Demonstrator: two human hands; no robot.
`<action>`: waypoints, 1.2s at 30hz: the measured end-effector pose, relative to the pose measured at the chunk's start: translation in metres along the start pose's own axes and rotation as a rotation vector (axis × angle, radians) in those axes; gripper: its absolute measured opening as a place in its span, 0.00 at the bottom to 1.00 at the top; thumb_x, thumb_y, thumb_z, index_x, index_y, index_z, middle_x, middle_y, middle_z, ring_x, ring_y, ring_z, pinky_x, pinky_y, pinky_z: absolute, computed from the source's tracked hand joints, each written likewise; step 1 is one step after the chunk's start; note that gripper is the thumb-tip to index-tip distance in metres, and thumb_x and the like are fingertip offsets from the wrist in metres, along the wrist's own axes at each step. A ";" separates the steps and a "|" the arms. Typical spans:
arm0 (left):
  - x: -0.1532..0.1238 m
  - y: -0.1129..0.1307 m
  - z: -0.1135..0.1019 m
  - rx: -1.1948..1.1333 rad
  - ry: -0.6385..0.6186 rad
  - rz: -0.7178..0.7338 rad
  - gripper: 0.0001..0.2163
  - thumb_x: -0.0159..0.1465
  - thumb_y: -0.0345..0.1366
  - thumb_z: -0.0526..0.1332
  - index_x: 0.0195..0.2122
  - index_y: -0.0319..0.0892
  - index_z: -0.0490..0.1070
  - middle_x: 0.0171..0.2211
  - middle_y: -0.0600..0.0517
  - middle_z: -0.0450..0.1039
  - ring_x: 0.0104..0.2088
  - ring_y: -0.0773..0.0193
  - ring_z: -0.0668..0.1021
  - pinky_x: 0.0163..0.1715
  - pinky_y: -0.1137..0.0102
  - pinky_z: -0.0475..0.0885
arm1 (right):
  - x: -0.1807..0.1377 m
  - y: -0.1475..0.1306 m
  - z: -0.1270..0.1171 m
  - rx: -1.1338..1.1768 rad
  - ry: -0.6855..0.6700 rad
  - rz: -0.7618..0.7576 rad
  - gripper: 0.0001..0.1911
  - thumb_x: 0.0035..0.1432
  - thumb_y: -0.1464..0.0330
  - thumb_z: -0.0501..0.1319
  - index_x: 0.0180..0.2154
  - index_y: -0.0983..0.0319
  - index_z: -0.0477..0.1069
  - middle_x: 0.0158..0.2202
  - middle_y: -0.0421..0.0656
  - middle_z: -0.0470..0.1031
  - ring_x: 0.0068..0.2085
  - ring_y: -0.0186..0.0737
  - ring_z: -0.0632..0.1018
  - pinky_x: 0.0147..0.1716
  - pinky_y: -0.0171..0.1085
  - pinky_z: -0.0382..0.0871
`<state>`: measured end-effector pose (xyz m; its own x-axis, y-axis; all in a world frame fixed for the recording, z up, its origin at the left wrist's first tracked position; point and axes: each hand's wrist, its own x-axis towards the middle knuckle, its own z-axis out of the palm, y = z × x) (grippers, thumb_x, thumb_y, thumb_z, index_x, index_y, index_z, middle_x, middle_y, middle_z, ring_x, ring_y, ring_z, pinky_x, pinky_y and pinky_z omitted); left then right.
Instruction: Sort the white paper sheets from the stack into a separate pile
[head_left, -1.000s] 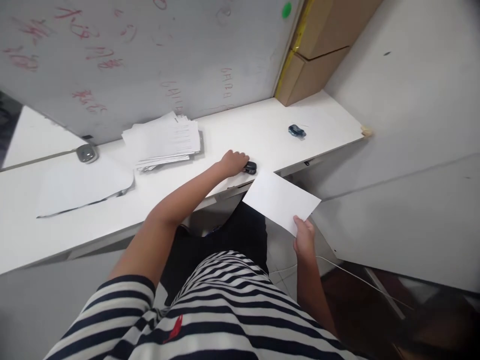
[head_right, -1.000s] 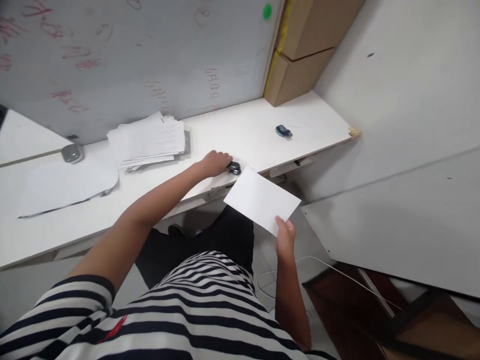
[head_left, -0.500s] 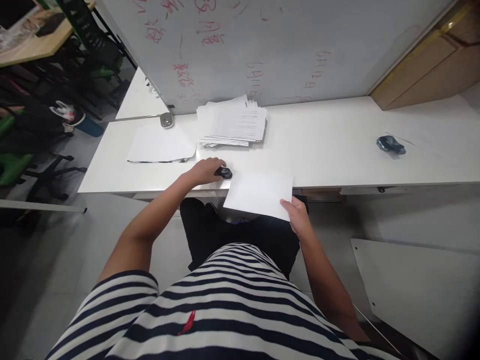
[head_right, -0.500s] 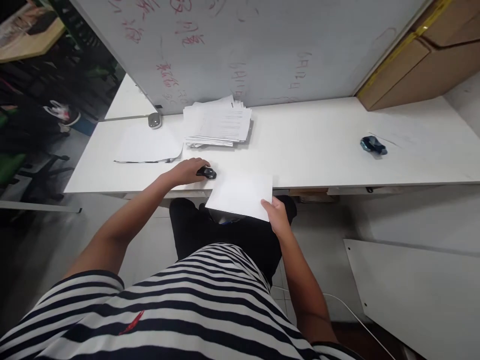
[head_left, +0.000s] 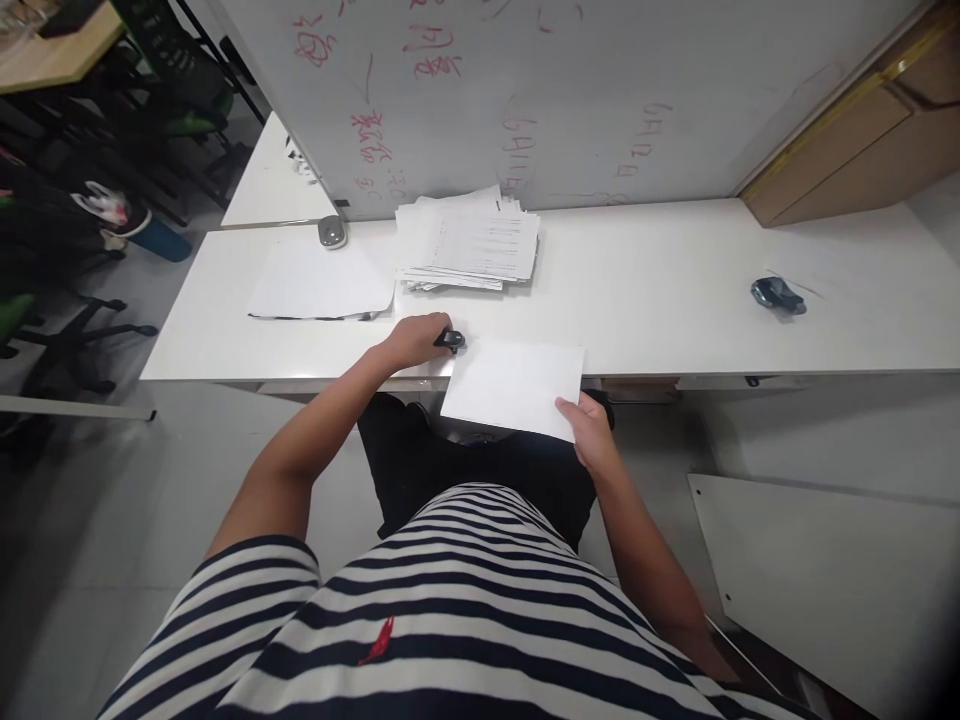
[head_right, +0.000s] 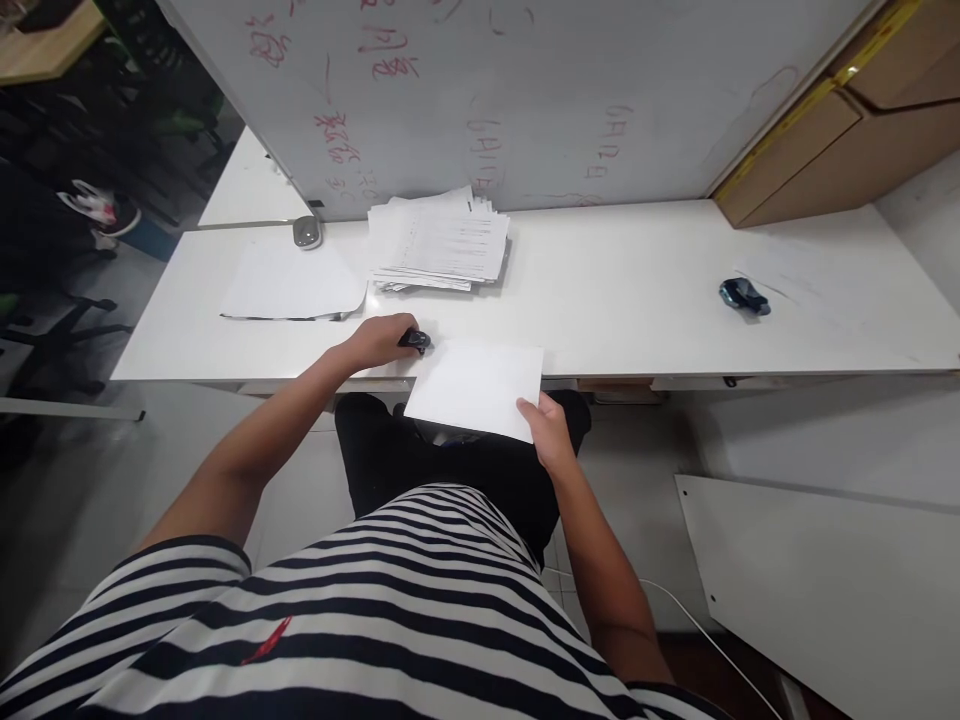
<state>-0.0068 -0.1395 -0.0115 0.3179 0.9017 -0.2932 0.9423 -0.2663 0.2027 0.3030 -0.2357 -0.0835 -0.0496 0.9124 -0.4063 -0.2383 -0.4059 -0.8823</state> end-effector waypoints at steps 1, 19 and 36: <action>0.000 0.000 0.000 -0.001 -0.001 -0.001 0.14 0.58 0.44 0.58 0.43 0.46 0.65 0.41 0.50 0.73 0.40 0.56 0.76 0.34 0.67 0.65 | 0.001 0.000 0.003 -0.003 -0.010 0.006 0.20 0.46 0.59 0.69 0.40 0.61 0.76 0.38 0.43 0.81 0.38 0.45 0.80 0.41 0.42 0.72; 0.033 0.027 0.018 -0.124 0.256 -0.129 0.25 0.68 0.52 0.41 0.55 0.43 0.64 0.59 0.43 0.64 0.62 0.47 0.61 0.58 0.52 0.57 | -0.003 0.010 0.009 -0.048 -0.053 0.000 0.23 0.49 0.56 0.68 0.45 0.60 0.75 0.42 0.44 0.80 0.41 0.46 0.80 0.44 0.44 0.72; -0.009 0.007 0.020 -0.130 0.588 -0.095 0.19 0.70 0.46 0.43 0.53 0.45 0.66 0.55 0.48 0.69 0.62 0.56 0.62 0.59 0.58 0.57 | -0.005 0.020 0.016 -0.125 -0.007 -0.016 0.26 0.50 0.52 0.66 0.46 0.61 0.75 0.43 0.46 0.80 0.42 0.47 0.79 0.45 0.44 0.72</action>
<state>-0.0004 -0.1559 -0.0258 0.0868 0.9663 0.2424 0.9314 -0.1651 0.3245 0.2836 -0.2478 -0.0950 -0.0533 0.9189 -0.3910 -0.1163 -0.3946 -0.9115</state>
